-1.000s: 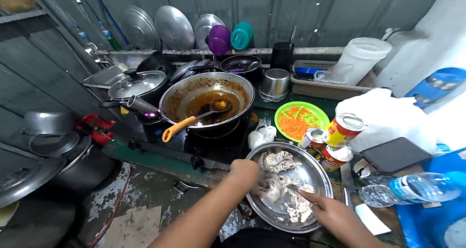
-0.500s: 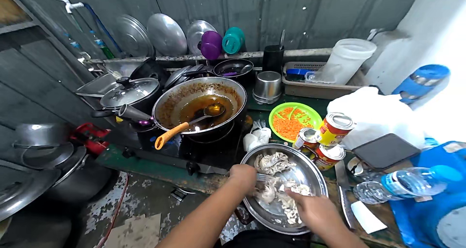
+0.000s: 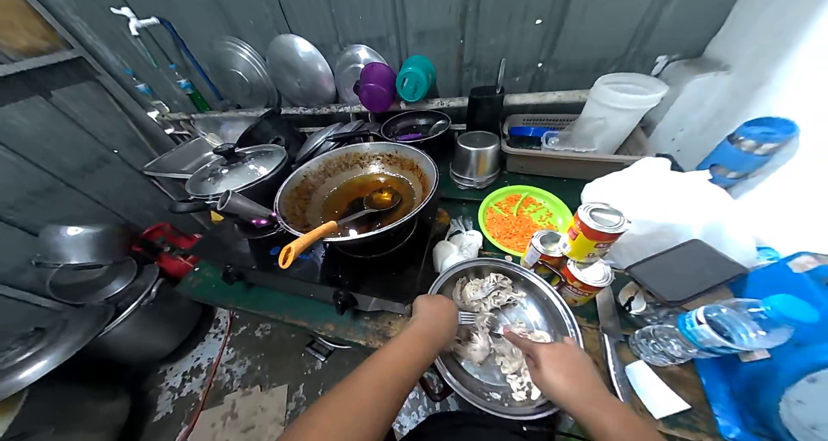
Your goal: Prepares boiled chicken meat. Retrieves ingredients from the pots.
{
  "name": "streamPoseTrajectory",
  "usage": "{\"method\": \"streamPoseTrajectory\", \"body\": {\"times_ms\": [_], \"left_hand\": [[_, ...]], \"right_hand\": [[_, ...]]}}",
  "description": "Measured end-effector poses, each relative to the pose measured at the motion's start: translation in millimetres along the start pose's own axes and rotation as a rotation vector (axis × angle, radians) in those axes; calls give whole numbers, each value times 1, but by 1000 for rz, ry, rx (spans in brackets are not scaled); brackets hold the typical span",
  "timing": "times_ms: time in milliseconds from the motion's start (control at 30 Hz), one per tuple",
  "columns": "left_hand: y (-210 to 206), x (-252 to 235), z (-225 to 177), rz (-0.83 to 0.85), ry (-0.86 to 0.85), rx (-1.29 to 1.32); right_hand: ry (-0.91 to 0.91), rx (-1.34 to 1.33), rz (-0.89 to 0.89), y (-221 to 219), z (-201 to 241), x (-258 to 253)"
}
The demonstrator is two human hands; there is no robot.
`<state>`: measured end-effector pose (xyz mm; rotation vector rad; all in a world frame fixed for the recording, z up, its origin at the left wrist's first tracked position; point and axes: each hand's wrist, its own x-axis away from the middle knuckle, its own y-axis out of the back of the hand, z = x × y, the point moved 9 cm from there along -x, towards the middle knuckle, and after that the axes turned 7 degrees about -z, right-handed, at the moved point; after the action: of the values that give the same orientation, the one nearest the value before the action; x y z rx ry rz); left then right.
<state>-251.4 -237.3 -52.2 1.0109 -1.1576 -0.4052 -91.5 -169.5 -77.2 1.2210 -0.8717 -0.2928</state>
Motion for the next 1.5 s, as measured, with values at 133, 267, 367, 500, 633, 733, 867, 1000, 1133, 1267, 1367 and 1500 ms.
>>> {"method": "streamPoseTrajectory", "body": {"times_ms": [133, 267, 367, 500, 633, 733, 867, 1000, 1133, 1267, 1367, 1500], "left_hand": [[3, -2, -1, -4, 3, -6], [1, 0, -2, 6, 14, -8], [0, 2, -1, 16, 26, -27], [-3, 3, 5, 20, 47, -41], [2, 10, 9, -22, 62, -12], [9, 19, 15, -39, 73, 7], [0, 20, 4, 30, -10, 7], [-12, 25, -4, 83, -49, -25], [-13, 25, -1, 81, -35, -28], [-5, 29, 3, 64, 1, -56], [-5, 29, 5, 73, 14, -90], [-10, 27, 6, 97, 32, -117]], "right_hand": [[-26, 68, 36, 10, -30, 19], [26, -27, -7, 24, -5, 12], [24, -18, 14, 7, 5, -1], [20, -16, 46, 14, -18, 15], [31, 12, 66, 4, -13, 22], [-3, 44, 42, -1, -23, 27], [38, -61, 1, 16, -18, 52], [112, -48, -27, -3, 9, 64], [76, -21, 1, -19, 10, 60], [55, -114, 96, -6, 6, 68], [81, -158, 105, -3, 17, 67], [88, -60, 81, -11, 30, 57]]}}
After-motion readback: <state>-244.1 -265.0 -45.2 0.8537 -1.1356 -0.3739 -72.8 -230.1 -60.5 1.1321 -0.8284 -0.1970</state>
